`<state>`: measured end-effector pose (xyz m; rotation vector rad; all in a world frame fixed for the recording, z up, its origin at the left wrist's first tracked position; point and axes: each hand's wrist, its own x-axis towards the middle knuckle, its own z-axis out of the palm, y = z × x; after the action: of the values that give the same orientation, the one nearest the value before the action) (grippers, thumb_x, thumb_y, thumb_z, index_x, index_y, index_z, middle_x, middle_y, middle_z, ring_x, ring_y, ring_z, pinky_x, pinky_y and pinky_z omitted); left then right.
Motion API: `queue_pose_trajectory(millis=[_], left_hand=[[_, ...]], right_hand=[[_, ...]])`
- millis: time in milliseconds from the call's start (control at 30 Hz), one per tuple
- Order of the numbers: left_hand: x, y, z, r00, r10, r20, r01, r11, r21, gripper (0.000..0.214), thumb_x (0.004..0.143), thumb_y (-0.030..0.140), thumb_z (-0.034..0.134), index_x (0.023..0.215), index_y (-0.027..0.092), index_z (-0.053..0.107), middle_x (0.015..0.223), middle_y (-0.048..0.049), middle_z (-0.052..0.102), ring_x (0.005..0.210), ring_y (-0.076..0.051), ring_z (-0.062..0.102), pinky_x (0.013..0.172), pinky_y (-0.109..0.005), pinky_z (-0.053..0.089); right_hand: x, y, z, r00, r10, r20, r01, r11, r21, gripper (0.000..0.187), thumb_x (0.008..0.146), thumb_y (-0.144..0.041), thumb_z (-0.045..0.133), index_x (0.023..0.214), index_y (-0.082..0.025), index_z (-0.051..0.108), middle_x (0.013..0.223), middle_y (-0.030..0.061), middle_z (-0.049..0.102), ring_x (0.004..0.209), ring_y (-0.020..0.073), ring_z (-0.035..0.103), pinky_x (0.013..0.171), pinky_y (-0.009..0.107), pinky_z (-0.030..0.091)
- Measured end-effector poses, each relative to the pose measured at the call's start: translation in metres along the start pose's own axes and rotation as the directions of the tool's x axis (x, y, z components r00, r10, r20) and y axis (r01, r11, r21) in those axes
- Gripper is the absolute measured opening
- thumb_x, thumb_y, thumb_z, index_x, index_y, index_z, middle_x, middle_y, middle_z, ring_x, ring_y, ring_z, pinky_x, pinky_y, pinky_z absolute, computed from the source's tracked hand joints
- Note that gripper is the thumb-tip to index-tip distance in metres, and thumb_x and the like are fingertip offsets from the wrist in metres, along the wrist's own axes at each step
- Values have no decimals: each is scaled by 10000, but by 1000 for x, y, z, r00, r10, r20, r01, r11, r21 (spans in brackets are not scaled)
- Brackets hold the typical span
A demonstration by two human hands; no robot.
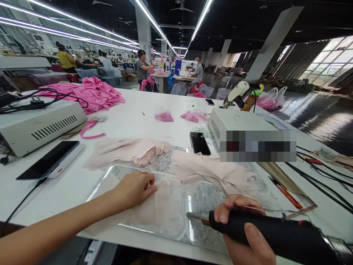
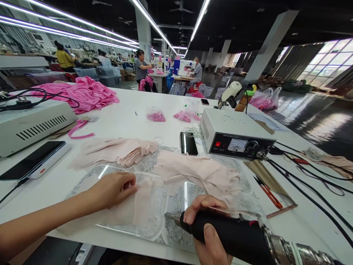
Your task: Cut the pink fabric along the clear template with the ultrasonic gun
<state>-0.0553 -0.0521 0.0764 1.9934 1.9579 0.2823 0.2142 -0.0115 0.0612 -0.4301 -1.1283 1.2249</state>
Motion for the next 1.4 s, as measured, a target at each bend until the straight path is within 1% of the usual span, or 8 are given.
queue_pose_trajectory(millis=[100,200,233,367,567,667,1000,1400], left_hand=[[1,0,-4,944,328,39,-329,944,35,230,872,299,597,1081,259,685,1114,-53,673,972,-223,644,839,-320,475],[11,-8,2,761,646,56,-643,741,194,302,920,356,598,1218,327,637,1331,-33,596,1215,-243,555,1026,-369,407],[15,-11,6,753,658,26,-639,721,270,308,939,375,574,1236,312,628,1336,-45,594,1206,-244,562,1016,-372,420],[23,-21,25,859,477,-185,-376,834,404,350,982,352,488,1254,165,605,1293,-172,589,1119,-304,594,928,-466,475],[4,-14,48,735,595,-325,-486,797,358,290,977,258,477,1229,203,607,1364,-141,541,1278,-310,492,987,-454,464],[-2,-6,55,750,549,-368,-471,835,286,298,978,246,445,1226,196,603,1310,-152,569,1186,-299,551,931,-463,482],[41,5,28,721,686,-103,-693,715,-90,200,977,210,518,1011,229,714,1021,-62,629,842,-145,612,740,-240,521],[45,-2,43,711,674,-203,-702,699,-138,326,1027,278,428,935,233,738,979,-60,628,769,-130,573,682,-231,505]], right_hand=[[-1,1,6,999,15,-29,-15,1000,26,185,821,-349,575,916,-204,640,788,13,572,516,108,560,481,287,490],[-3,1,11,999,18,-39,-17,999,32,181,818,-345,574,908,-205,644,784,10,569,517,105,556,478,282,490],[-3,0,12,999,20,-46,-19,999,29,179,816,-345,575,907,-207,643,781,10,568,517,107,554,477,284,489],[-5,-2,16,997,7,-83,-8,1000,-4,193,808,-356,573,916,-207,634,781,12,562,516,110,551,474,287,478],[-5,-2,20,994,-19,-107,14,999,-45,201,795,-358,566,909,-211,642,778,10,554,510,117,550,462,297,480],[-6,1,20,991,-26,-134,24,1000,-19,195,785,-342,576,906,-206,648,781,15,568,511,118,556,462,296,484],[-11,11,24,966,-71,-250,68,997,-23,200,776,-344,556,903,-216,644,794,14,562,513,113,529,466,300,484],[-12,15,30,953,-111,-280,104,994,-38,219,777,-369,550,920,-225,632,800,3,548,511,101,530,464,281,484]])
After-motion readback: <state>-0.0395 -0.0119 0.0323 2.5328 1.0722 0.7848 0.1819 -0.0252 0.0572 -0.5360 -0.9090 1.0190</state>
